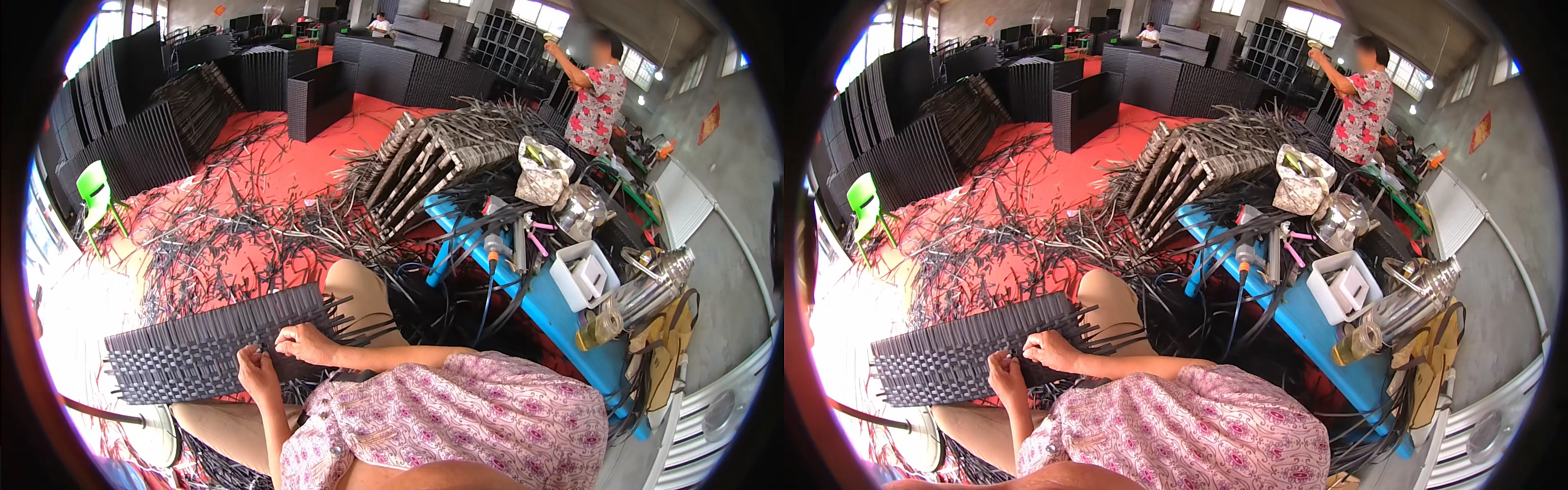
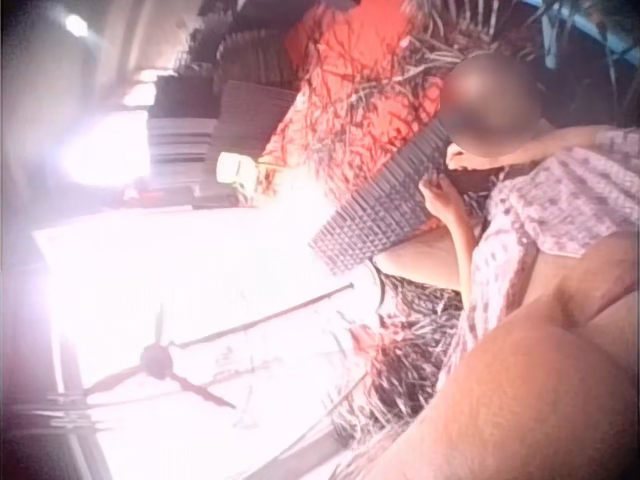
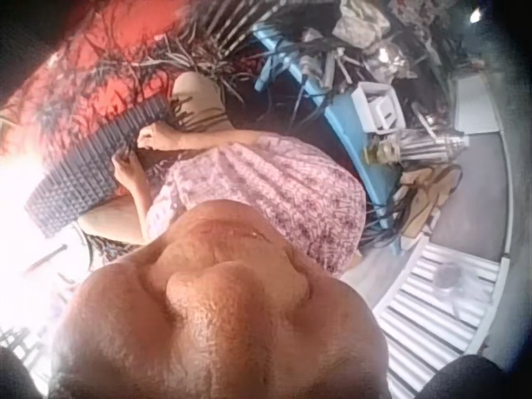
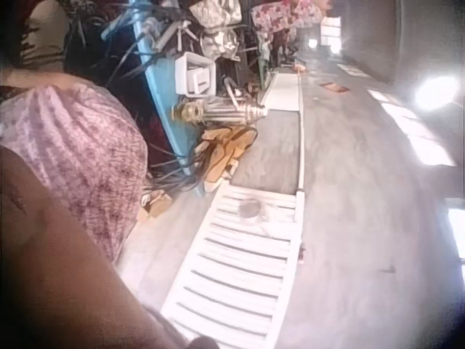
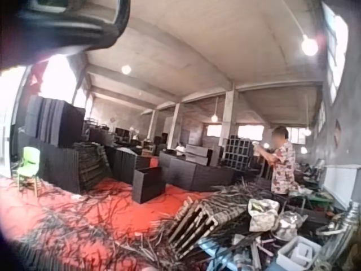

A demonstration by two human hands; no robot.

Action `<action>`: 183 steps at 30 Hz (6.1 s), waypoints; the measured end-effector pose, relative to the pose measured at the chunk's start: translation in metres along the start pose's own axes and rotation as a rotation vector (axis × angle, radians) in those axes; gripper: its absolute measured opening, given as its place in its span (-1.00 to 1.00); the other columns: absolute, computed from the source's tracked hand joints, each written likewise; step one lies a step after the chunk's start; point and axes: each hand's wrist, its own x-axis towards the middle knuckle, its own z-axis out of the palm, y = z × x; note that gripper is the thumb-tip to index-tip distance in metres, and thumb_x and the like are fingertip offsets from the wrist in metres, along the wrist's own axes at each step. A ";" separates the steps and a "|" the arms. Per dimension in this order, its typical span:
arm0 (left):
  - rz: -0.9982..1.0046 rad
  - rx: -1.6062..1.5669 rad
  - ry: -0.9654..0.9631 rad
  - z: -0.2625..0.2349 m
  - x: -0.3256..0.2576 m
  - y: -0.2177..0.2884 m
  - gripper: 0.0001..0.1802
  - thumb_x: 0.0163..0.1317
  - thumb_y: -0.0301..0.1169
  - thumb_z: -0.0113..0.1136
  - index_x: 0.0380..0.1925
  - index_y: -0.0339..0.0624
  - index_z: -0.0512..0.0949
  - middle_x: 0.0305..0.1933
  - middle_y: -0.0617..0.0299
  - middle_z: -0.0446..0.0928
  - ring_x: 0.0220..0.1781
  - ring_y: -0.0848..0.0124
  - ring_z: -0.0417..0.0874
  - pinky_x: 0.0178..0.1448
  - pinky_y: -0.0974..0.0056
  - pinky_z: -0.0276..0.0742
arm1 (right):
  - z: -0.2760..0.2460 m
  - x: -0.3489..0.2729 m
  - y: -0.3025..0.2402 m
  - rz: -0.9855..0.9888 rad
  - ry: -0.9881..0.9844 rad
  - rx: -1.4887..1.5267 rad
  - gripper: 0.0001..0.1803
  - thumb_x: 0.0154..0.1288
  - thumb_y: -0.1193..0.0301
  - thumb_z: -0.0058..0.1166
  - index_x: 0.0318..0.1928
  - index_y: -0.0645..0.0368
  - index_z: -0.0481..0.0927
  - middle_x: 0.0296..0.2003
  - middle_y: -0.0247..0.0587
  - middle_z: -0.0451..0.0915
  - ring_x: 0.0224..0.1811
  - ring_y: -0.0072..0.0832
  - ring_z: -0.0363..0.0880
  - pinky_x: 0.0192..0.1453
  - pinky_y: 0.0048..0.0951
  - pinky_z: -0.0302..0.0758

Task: The person weaves black synthetic strips into a rectangular furniture panel using both hands. They interlace the strips through a pre-existing frame, periodically adjusting the panel's position on their lap to continue the pattern.

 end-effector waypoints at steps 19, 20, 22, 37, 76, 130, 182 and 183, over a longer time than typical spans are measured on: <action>0.035 -0.083 -0.066 -0.016 0.008 -0.008 -0.72 0.17 -0.56 0.31 -0.09 -0.26 0.58 -0.39 0.24 0.59 -0.34 0.51 0.58 -0.21 0.35 0.53 | -0.004 0.008 -0.003 0.121 0.002 0.053 -0.84 0.39 0.42 0.20 -0.22 0.27 0.72 -0.50 -0.36 0.68 -0.59 -0.74 0.48 -0.50 -0.63 0.44; -0.006 -0.102 -0.066 -0.013 0.005 -0.012 -0.72 0.16 -0.54 0.31 -0.10 -0.24 0.59 -0.40 0.20 0.61 -0.34 0.42 0.63 -0.20 0.30 0.55 | -0.004 0.014 -0.003 0.085 -0.008 0.037 -0.84 0.37 0.42 0.23 -0.26 0.27 0.73 -0.51 -0.36 0.68 -0.58 -0.74 0.50 -0.48 -0.64 0.45; -0.070 -0.150 -0.066 -0.008 0.002 -0.016 -0.72 0.12 -0.52 0.30 -0.12 -0.21 0.61 -0.41 0.12 0.66 -0.33 0.24 0.73 -0.17 0.21 0.59 | 0.002 0.005 -0.005 0.121 -0.008 -0.083 -0.84 0.34 0.42 0.25 -0.29 0.28 0.73 -0.52 -0.32 0.67 -0.56 -0.73 0.52 -0.45 -0.61 0.48; -0.097 -0.035 -0.098 -0.012 0.007 -0.007 -0.62 0.15 -0.57 0.24 0.02 -0.22 0.58 -0.29 0.18 0.69 -0.30 0.45 0.69 -0.13 0.32 0.61 | 0.026 0.021 -0.019 -0.224 -0.099 -0.895 -0.81 0.32 0.33 0.12 -0.34 0.18 0.67 -0.34 0.03 0.71 -0.28 0.04 0.71 -0.17 0.00 0.63; -0.106 -0.215 0.082 -0.066 0.019 -0.033 -0.68 0.17 -0.54 0.26 -0.04 -0.30 0.55 -0.27 0.13 0.68 -0.23 0.42 0.70 -0.11 0.34 0.61 | 0.030 0.011 -0.038 -0.589 -0.006 -0.743 -0.61 0.11 0.49 0.37 -0.01 0.08 0.62 -0.10 -0.25 0.63 -0.02 -0.25 0.63 0.09 -0.22 0.49; 0.068 0.235 0.126 -0.030 0.015 -0.021 -0.70 0.17 -0.58 0.19 -0.06 -0.20 0.51 -0.33 0.06 0.62 -0.23 0.07 0.68 -0.13 0.05 0.57 | 0.077 0.047 -0.013 -0.316 -0.069 -0.968 -0.83 0.31 0.38 0.05 -0.41 0.17 0.57 -0.43 0.02 0.64 -0.38 0.04 0.68 -0.26 0.04 0.61; -0.170 0.007 0.158 -0.038 -0.012 -0.008 -0.51 0.11 -0.54 0.37 0.11 -0.12 0.57 -0.15 0.13 0.73 -0.41 0.42 0.70 -0.24 0.33 0.63 | 0.068 0.045 -0.012 -0.254 -0.168 -0.726 -0.83 0.30 0.36 0.14 -0.33 0.17 0.71 -0.34 0.01 0.72 -0.28 0.01 0.71 -0.15 -0.05 0.62; -0.169 0.010 0.155 -0.037 -0.012 -0.007 -0.50 0.11 -0.54 0.37 0.11 -0.12 0.57 -0.15 0.12 0.73 -0.41 0.43 0.70 -0.24 0.33 0.63 | 0.067 0.046 -0.011 -0.262 -0.165 -0.723 -0.83 0.30 0.37 0.14 -0.33 0.17 0.71 -0.34 0.01 0.72 -0.28 0.01 0.71 -0.15 -0.05 0.62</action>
